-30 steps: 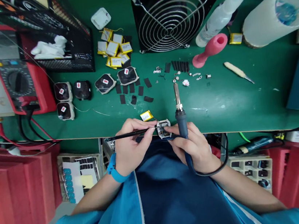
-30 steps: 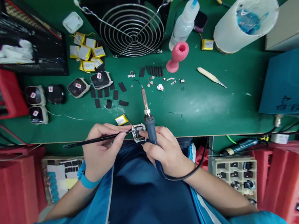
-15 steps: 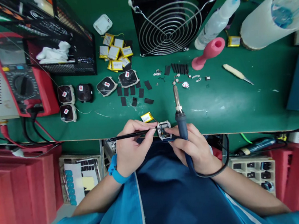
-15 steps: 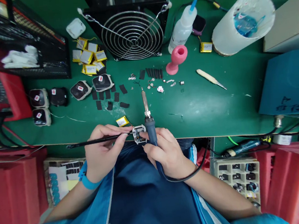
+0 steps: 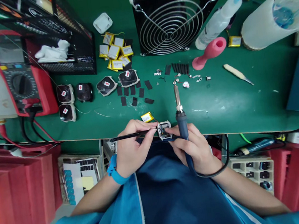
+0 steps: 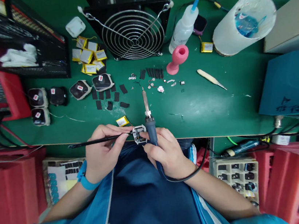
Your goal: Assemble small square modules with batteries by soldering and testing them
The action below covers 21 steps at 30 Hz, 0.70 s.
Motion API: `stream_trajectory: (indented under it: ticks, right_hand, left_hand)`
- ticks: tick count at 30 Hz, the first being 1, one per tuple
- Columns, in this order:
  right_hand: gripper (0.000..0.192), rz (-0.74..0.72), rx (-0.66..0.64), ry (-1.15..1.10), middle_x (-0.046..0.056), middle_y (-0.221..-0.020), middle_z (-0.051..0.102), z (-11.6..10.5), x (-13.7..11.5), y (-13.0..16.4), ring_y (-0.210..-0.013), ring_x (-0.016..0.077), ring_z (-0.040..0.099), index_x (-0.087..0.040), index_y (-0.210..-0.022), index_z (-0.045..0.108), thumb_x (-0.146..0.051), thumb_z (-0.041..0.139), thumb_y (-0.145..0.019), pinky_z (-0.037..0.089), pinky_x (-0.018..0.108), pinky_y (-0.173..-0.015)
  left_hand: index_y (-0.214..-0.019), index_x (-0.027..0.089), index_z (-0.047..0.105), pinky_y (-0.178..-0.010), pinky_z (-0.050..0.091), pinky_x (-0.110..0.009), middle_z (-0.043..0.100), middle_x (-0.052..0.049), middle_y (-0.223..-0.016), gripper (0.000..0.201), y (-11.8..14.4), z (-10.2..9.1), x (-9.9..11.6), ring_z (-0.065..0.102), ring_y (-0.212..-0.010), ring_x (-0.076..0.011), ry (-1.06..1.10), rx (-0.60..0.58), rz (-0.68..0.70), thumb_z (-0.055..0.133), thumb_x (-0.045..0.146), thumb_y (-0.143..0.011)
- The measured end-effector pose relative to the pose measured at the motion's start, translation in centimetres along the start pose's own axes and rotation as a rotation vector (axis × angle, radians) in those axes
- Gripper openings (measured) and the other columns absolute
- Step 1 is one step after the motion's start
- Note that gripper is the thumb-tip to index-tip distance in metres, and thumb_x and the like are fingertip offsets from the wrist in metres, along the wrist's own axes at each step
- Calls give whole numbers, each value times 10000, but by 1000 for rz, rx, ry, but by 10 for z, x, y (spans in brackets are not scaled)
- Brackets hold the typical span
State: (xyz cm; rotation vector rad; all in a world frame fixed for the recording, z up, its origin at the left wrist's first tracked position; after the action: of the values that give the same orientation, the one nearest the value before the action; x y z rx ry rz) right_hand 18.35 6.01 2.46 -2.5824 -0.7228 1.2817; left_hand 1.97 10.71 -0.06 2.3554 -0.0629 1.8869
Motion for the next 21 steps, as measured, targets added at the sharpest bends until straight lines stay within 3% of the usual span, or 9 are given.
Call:
stream_trajectory:
  ticks: [11,17,21]
  right_hand:
    - [229,7,-17,14,163,-1227,746,0,-3,-5,-1040,255,686,-211,-1007,605,-23,655,-886,594,447,-830]
    - [226,-2,-93,45,118,-1243,754,9,-6,-13,-1045,250,683,-229,-1014,621,-38,649,-895,581,445,-840]
    - [184,-4,-42,28,121,-1194,764,-5,-6,-15,-1032,264,697,-244,-1114,635,-173,666,-947,590,461,-834]
  left_hand:
    - [-913,219,613,-907,637,-396,765,-44,-985,91,-1,0,-1,765,-988,-217,-37,-44,-17,698,203,-940]
    - [-910,229,613,-905,641,-407,762,-42,-991,102,-2,-1,0,766,-990,-220,-11,-49,-12,707,199,-933]
    - [-901,225,601,-890,642,-391,765,-42,-981,112,-2,0,1,767,-992,-217,-8,-57,-9,699,186,-938]
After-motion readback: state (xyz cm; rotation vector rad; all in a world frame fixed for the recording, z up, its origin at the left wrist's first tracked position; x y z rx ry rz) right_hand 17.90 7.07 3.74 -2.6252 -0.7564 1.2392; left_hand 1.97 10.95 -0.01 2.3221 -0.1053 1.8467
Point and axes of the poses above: each hand's wrist, its own y-axis away from the middle knuckle, its own z-axis out of the palm, x = y × z, the point moved 9 cm from there along -y, towards the middle knuckle
